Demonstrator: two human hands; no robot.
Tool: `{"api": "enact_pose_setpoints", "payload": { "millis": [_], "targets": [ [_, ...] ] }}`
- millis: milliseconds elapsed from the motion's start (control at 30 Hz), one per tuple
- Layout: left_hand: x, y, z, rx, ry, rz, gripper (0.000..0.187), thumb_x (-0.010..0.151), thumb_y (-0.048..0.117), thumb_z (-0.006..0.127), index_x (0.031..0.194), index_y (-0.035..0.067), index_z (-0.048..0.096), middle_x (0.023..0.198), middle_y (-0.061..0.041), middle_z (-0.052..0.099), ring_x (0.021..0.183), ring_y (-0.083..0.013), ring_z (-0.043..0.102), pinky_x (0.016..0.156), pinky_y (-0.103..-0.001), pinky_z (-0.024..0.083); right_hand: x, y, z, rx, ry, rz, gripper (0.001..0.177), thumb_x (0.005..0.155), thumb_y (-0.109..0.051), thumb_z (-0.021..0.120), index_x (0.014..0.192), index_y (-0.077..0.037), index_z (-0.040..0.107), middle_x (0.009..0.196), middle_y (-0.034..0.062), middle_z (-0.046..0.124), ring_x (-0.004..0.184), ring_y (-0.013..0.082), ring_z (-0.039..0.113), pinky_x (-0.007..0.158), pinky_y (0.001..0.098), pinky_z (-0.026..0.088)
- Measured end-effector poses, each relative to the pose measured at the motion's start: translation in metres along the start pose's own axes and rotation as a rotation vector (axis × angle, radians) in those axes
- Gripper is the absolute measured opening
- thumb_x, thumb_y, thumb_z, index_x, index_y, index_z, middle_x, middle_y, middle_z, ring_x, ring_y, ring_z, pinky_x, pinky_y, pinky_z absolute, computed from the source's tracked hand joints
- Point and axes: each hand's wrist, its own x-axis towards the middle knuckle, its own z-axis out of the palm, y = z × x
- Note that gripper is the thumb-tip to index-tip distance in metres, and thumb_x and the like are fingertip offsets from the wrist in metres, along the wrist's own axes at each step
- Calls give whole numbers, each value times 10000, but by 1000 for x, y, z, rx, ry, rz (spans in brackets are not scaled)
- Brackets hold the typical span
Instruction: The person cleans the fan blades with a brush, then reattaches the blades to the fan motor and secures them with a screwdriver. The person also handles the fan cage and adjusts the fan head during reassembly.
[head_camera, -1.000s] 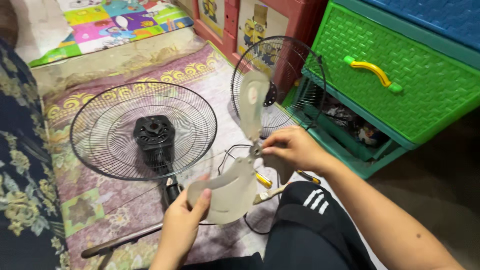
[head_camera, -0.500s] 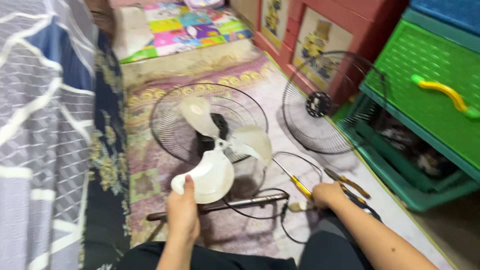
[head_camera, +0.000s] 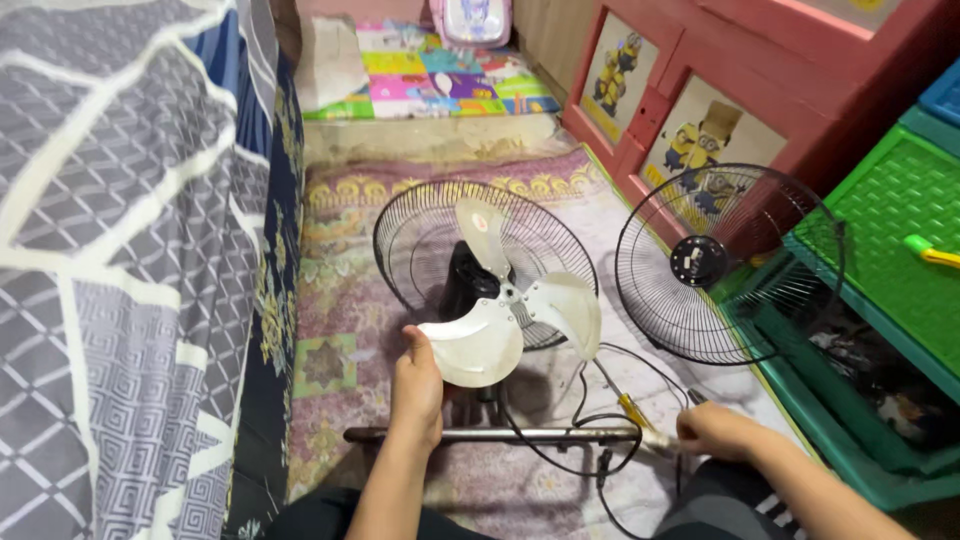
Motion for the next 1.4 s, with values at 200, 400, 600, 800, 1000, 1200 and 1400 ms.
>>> {"api": "enact_pose_setpoints", "payload": {
  "millis": [200, 400, 600, 800, 1000, 1200, 1400],
  "targets": [
    [0, -5, -11, -112, 7, -179, 806, 939, 659, 300, 1218, -14, 644, 1122, -134, 754, 975, -238, 743, 821, -414, 624, -89, -40, -66, 578, 625, 83, 244, 800, -134, 818, 1029, -53, 792, 881, 23, 782, 735, 141, 743, 704, 315, 602],
    [0, -3, -14, -103, -45, -146, 779, 946, 641, 365, 1232, -25, 650, 1123, -137, 765, 977, -224, 748, 838, -390, 614, -137, -99, -135, 642, 713, -72, 278, 857, -47, 667, 1130, -38, 718, 1287, 46, 622, 998, 132, 685, 818, 309, 572],
    [-19, -15, -5, -88, -37, -77, 754, 929, 639, 412, 1277, 5, 628, 1200, -69, 748, 1108, -139, 672, 969, -307, 485, -163, -163, -161, 1544, 291, -773, 266, 956, -34, 684, 1201, 52, 630, 1441, 212, 519, 1192, 313, 610, 1059, 408, 457],
    [-69, -48, 46, 286, -1, 125, 771, 1087, 604, 345, 951, -78, 678, 827, -188, 646, 794, -182, 539, 743, -361, 516, -208, -180, -126, 1468, 701, -960, 355, 1061, -283, 630, 1162, 53, 685, 1250, 300, 659, 872, 339, 726, 799, 429, 611],
    [-99, -79, 63, 282, -19, 296, 720, 991, 639, 322, 870, 26, 680, 697, -20, 688, 671, -120, 606, 657, -342, 495, -173, -192, -64, 1449, 731, -316, 484, 1055, -316, 521, 984, 123, 709, 920, 211, 772, 661, 228, 719, 630, 364, 582],
    [-87, -99, 65, 402, -14, 139, 847, 1025, 688, 281, 673, -44, 521, 575, -138, 496, 581, -199, 462, 569, -437, 423, -183, -184, -76, 930, 1215, -329, 381, 1071, -254, 548, 999, 86, 702, 880, 142, 732, 695, 199, 710, 635, 329, 574],
    [-75, -119, 64, 358, -82, 268, 853, 939, 756, 219, 686, 29, 585, 597, -44, 601, 608, -152, 543, 640, -380, 465, -175, -218, -71, 1295, 764, -430, 383, 1059, -250, 504, 953, 43, 726, 781, 124, 769, 621, 172, 744, 579, 305, 614]
  ]
}}
